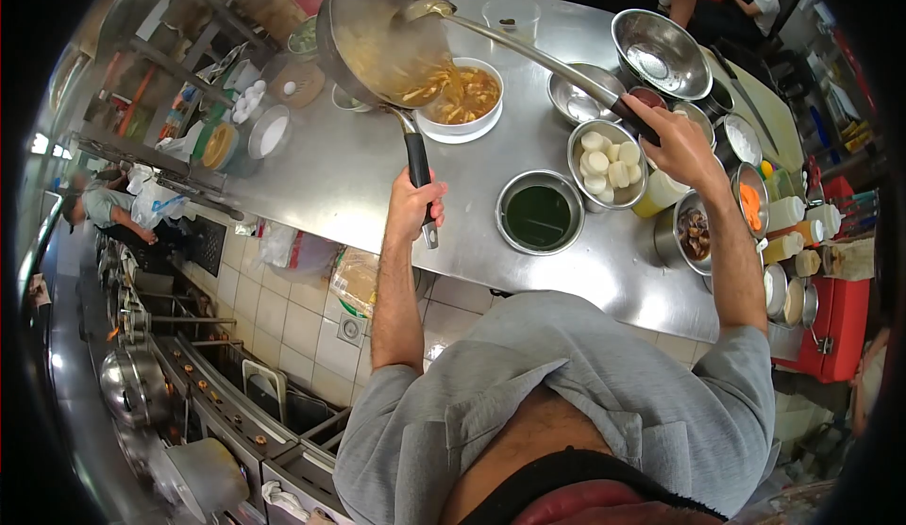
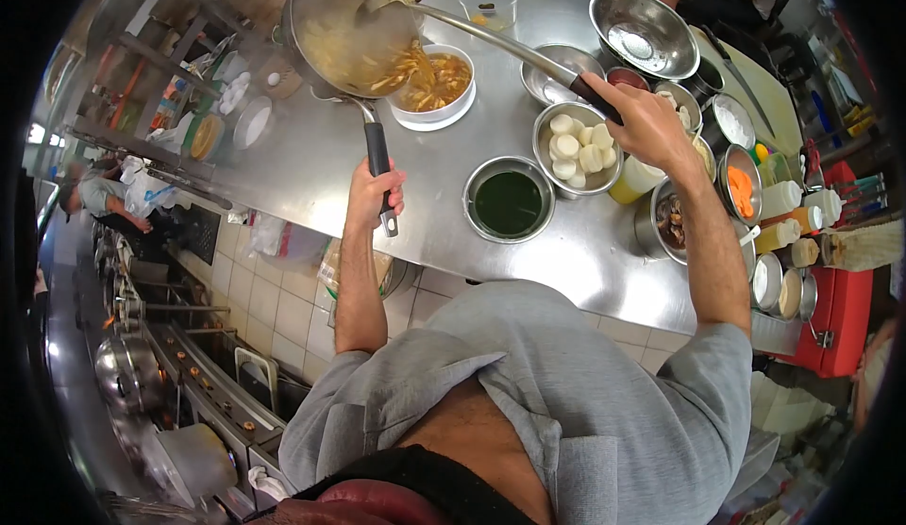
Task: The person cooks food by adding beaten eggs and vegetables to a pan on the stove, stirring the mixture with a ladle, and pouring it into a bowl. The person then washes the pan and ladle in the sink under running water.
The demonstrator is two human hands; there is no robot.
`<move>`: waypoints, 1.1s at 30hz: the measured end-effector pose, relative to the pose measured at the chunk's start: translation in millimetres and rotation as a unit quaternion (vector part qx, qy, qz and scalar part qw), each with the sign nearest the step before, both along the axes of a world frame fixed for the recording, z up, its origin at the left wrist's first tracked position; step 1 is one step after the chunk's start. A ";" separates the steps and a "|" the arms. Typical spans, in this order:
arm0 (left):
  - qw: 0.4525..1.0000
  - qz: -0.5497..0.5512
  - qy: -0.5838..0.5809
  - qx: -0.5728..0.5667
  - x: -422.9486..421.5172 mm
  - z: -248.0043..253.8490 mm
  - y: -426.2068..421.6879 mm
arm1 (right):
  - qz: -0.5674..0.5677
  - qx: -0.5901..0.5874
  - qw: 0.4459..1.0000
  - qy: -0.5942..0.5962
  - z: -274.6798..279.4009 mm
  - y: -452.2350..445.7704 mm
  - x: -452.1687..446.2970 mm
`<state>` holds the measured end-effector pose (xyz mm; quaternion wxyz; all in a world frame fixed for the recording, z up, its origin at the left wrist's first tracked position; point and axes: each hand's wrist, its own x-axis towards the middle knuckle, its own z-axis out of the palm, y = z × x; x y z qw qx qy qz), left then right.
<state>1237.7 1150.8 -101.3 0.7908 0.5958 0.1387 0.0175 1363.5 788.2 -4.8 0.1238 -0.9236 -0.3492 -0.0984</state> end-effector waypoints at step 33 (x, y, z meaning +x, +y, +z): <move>0.975 -0.041 -0.063 -0.210 0.2 -23.8 2.8 | 0.111 -0.104 0.988 -0.037 67.0 -2.4 3.8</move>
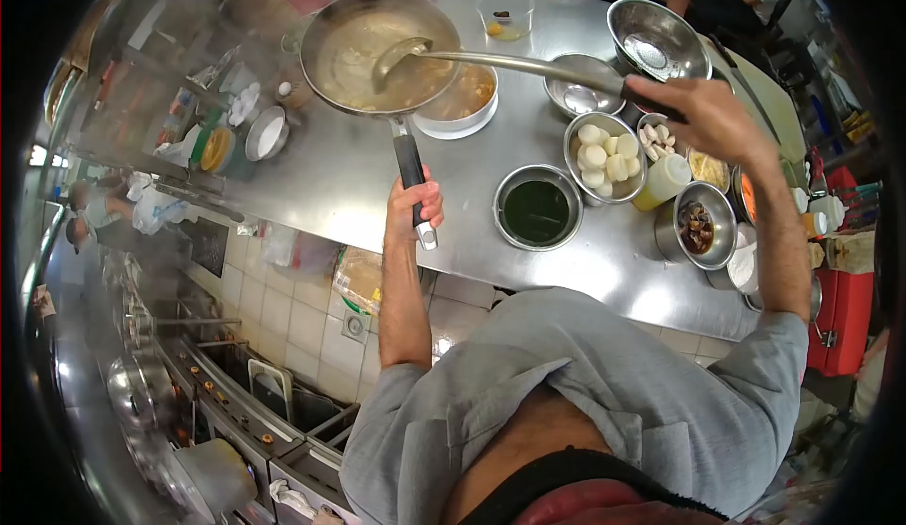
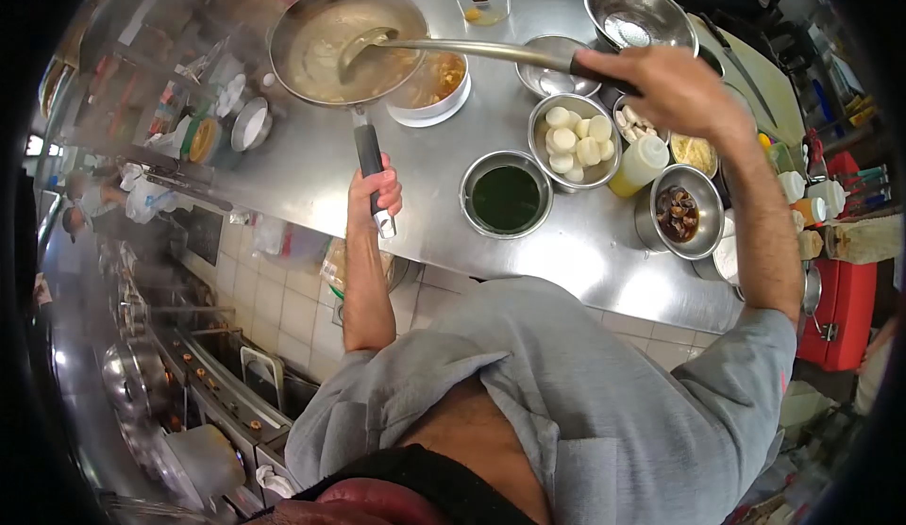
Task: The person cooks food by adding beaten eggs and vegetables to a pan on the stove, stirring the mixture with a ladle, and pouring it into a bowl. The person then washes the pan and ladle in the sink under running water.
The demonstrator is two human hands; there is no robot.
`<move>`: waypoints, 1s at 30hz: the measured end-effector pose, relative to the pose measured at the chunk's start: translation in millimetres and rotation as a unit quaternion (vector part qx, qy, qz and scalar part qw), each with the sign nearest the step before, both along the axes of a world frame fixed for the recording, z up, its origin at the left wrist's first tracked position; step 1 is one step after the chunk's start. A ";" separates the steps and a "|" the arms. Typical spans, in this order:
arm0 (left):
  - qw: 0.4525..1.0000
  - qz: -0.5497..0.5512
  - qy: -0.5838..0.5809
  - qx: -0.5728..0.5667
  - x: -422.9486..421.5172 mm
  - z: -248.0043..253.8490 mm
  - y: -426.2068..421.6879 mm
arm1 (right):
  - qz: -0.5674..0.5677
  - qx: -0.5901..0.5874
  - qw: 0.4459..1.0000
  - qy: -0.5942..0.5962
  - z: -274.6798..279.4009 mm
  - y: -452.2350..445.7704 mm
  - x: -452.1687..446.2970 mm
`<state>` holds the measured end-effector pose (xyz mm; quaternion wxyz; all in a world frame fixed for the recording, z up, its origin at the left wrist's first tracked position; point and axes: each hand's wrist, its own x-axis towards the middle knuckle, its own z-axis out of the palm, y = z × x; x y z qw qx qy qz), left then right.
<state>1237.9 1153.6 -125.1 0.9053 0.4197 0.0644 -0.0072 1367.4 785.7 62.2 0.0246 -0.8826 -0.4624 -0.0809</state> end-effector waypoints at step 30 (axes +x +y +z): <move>0.999 0.015 -0.016 0.032 10.0 -0.8 -7.7 | -0.037 0.139 0.973 0.182 -41.4 10.5 -42.4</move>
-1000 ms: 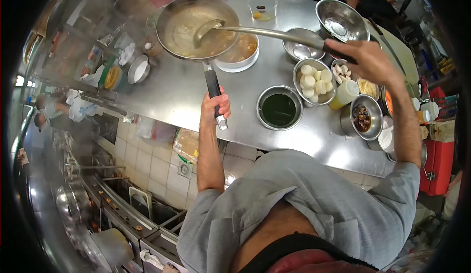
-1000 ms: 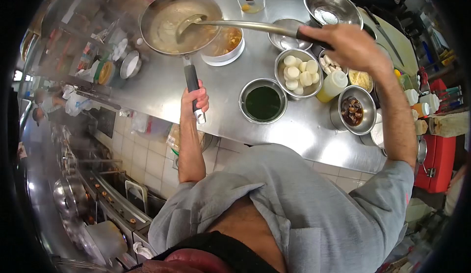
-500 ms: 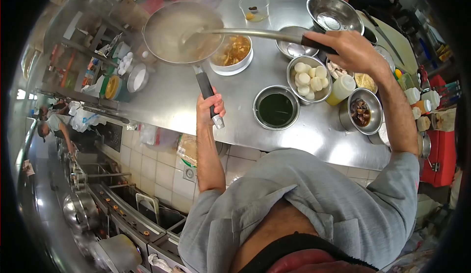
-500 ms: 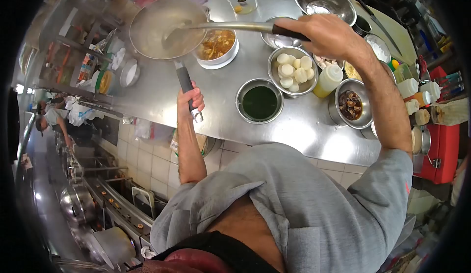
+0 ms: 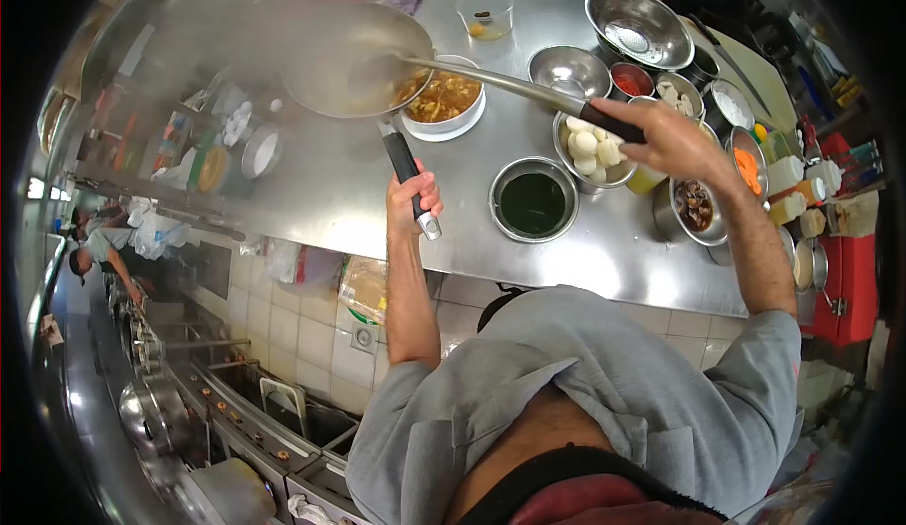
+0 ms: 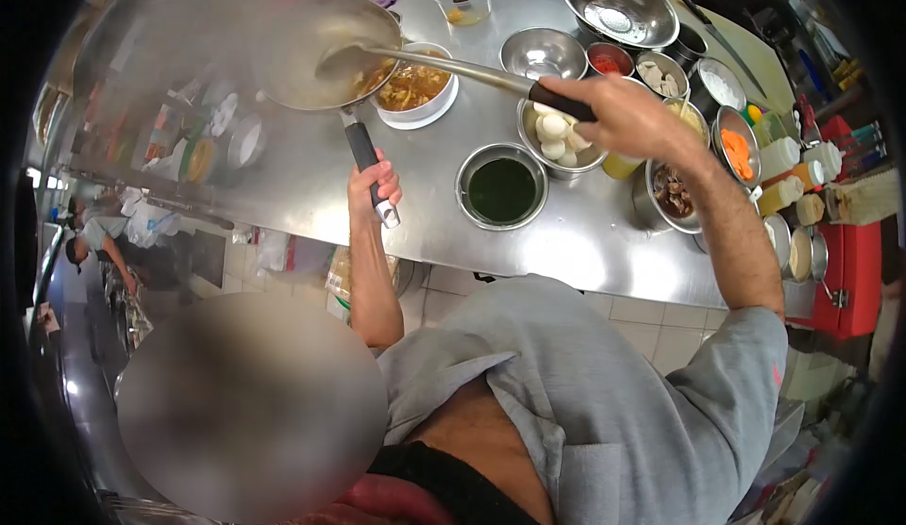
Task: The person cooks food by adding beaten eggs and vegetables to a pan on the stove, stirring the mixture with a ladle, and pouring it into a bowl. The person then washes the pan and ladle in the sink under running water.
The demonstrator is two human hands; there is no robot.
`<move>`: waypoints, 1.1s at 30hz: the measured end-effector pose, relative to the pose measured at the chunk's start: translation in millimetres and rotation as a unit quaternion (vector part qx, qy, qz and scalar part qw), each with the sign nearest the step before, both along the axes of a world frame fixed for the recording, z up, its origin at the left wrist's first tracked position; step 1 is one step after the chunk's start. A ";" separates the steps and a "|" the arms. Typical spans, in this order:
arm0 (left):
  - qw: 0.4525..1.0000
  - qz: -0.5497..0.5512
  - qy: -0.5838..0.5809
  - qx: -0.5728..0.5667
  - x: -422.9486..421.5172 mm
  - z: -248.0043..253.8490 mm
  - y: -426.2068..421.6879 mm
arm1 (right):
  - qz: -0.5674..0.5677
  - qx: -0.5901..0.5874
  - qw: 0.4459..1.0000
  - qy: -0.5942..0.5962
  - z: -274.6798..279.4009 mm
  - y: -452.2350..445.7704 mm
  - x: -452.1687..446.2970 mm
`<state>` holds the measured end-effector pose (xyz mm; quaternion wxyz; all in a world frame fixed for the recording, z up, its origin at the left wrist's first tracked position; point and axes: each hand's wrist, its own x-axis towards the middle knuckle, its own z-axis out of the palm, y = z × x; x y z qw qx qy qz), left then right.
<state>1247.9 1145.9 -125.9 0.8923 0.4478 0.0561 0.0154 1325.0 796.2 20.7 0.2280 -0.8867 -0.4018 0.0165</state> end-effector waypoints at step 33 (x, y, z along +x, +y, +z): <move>0.911 -0.380 -0.139 -0.076 -127.1 58.3 -189.7 | -0.361 -0.094 0.894 -0.249 38.8 -145.3 -347.3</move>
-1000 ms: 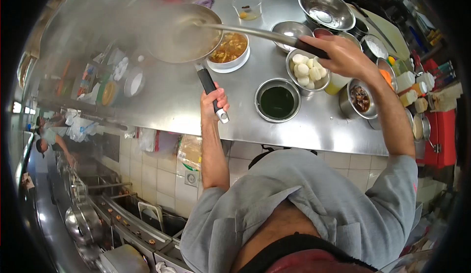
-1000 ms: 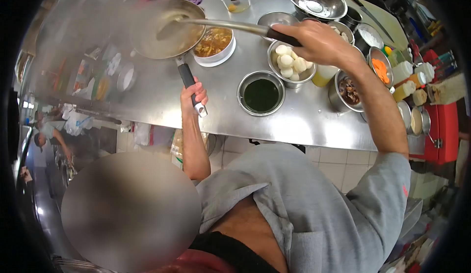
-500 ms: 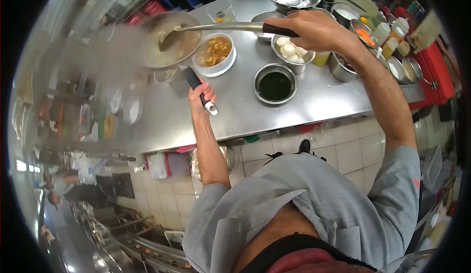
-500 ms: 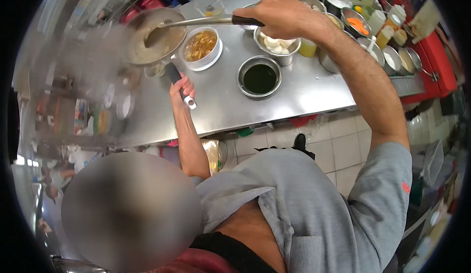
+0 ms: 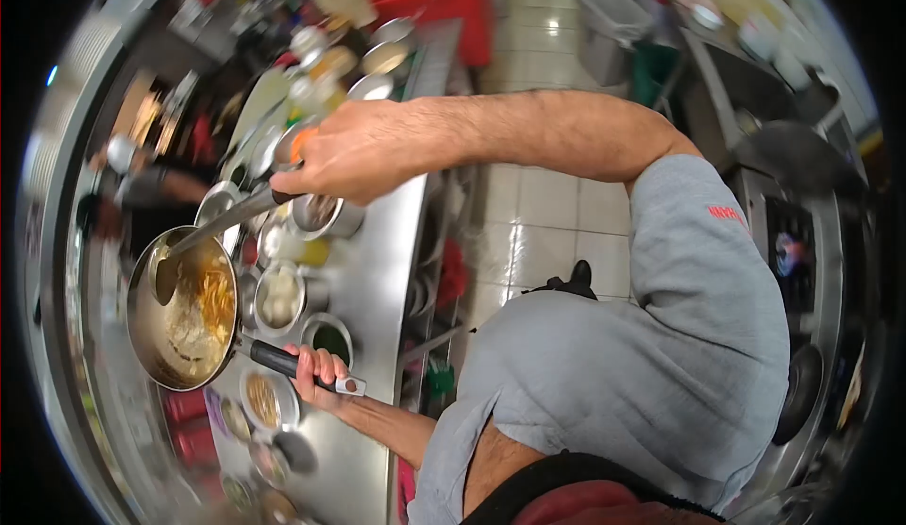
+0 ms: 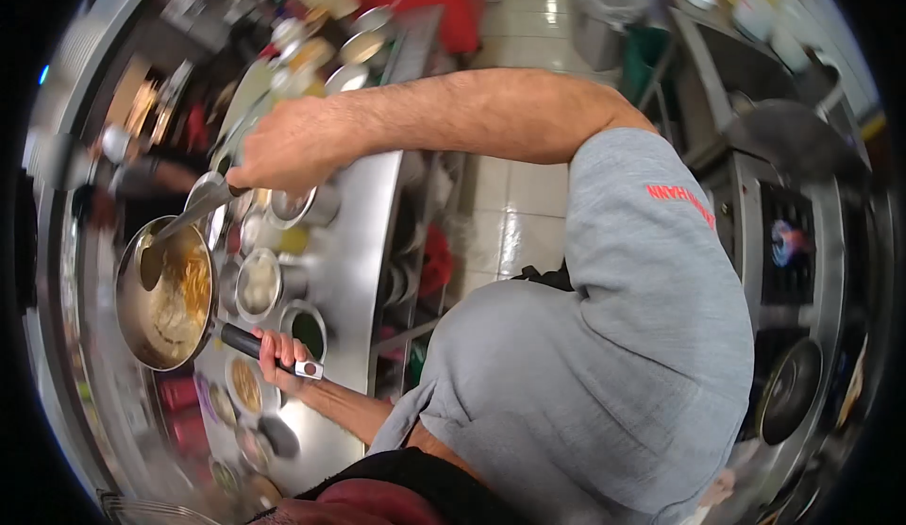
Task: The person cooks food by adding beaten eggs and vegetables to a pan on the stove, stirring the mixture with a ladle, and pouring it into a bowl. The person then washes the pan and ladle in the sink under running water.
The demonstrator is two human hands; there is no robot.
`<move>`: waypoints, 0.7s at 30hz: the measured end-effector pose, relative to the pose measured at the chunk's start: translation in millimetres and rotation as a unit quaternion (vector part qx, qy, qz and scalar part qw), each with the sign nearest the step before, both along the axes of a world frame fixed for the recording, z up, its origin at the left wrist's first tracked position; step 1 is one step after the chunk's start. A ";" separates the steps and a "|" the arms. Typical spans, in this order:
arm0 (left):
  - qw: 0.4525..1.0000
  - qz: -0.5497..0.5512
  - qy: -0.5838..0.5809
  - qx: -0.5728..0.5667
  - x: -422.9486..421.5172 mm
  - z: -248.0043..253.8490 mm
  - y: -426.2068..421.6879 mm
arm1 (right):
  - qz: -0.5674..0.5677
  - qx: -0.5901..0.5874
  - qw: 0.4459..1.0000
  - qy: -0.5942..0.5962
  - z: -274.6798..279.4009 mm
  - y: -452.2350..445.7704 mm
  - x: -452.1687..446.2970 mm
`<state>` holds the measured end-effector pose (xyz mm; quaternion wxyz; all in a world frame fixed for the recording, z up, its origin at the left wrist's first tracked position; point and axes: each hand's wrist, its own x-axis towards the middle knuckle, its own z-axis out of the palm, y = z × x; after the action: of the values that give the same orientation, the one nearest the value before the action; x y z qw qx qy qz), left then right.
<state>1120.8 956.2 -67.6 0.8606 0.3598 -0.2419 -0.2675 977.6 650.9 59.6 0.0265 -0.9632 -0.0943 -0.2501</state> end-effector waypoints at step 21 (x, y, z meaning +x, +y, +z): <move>0.771 -0.624 0.032 0.122 -289.7 3.9 -504.6 | -0.657 0.078 0.748 0.044 12.3 -139.2 -461.9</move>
<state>831.1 451.6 -63.6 0.4606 0.2236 -0.3510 -0.7840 515.7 511.6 71.9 -0.0656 -0.7917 0.5834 -0.1691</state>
